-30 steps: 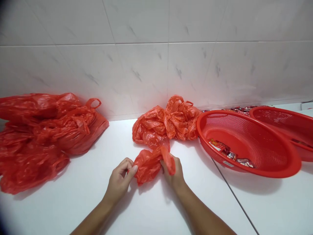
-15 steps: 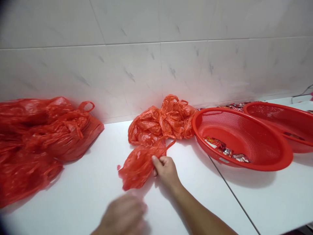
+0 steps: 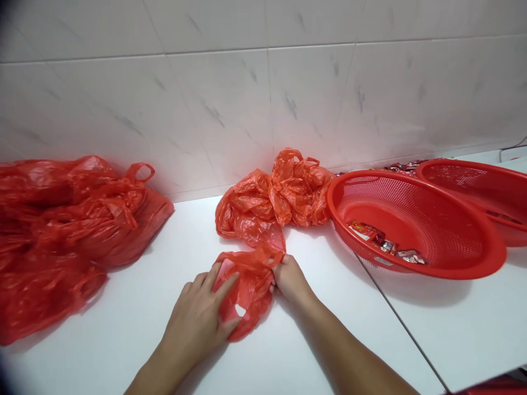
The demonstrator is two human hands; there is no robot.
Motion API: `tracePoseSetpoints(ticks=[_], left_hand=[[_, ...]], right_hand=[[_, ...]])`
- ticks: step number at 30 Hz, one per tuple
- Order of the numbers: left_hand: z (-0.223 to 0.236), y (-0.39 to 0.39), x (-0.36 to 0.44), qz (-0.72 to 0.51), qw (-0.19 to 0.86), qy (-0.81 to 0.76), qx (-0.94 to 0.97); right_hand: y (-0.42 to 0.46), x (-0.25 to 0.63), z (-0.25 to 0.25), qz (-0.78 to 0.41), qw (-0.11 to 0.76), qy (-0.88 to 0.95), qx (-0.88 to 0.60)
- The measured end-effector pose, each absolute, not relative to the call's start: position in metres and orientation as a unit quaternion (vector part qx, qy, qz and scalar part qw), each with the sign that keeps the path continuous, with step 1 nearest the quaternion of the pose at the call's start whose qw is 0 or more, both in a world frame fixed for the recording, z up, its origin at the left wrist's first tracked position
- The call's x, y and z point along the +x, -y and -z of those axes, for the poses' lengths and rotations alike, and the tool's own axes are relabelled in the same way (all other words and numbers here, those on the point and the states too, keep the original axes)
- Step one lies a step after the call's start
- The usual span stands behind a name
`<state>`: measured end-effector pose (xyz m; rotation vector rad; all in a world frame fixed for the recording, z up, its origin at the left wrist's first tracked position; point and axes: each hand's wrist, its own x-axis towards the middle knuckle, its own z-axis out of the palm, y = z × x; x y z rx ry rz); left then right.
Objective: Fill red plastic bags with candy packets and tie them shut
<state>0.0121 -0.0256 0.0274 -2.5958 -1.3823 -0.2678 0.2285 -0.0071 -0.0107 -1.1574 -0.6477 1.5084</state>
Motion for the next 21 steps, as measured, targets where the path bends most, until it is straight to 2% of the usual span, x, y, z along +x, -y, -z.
tracePoseSetpoints(ticks=[5,7,10,12,15,18,21], left_hand=[[-0.025,0.033,0.027,0.274,0.113,0.384,-0.874],[-0.021,0.034,0.031,0.312,0.093,0.347,-0.88],[-0.013,0.033,0.031,0.255,0.038,0.361,-0.896],[-0.01,0.03,0.029,0.165,-0.001,0.408,-0.898],[-0.013,0.027,0.025,0.038,-0.05,0.479,-0.876],[-0.019,0.028,0.025,-0.013,-0.078,0.51,-0.856],[-0.024,0.032,0.03,0.01,-0.106,0.502,-0.858]], right_hand=[[0.012,0.223,0.008,-0.731,0.521,0.137,-0.419],[0.015,0.218,0.011,-0.776,0.499,0.112,-0.37],[0.016,0.213,0.014,-0.802,0.442,0.134,-0.38],[0.014,0.217,0.011,-0.765,0.445,0.187,-0.426],[0.012,0.232,0.0,-0.575,0.596,0.295,-0.476],[0.029,0.237,-0.013,-0.239,0.76,0.396,-0.456],[0.071,0.218,-0.016,0.01,0.775,0.487,-0.403]])
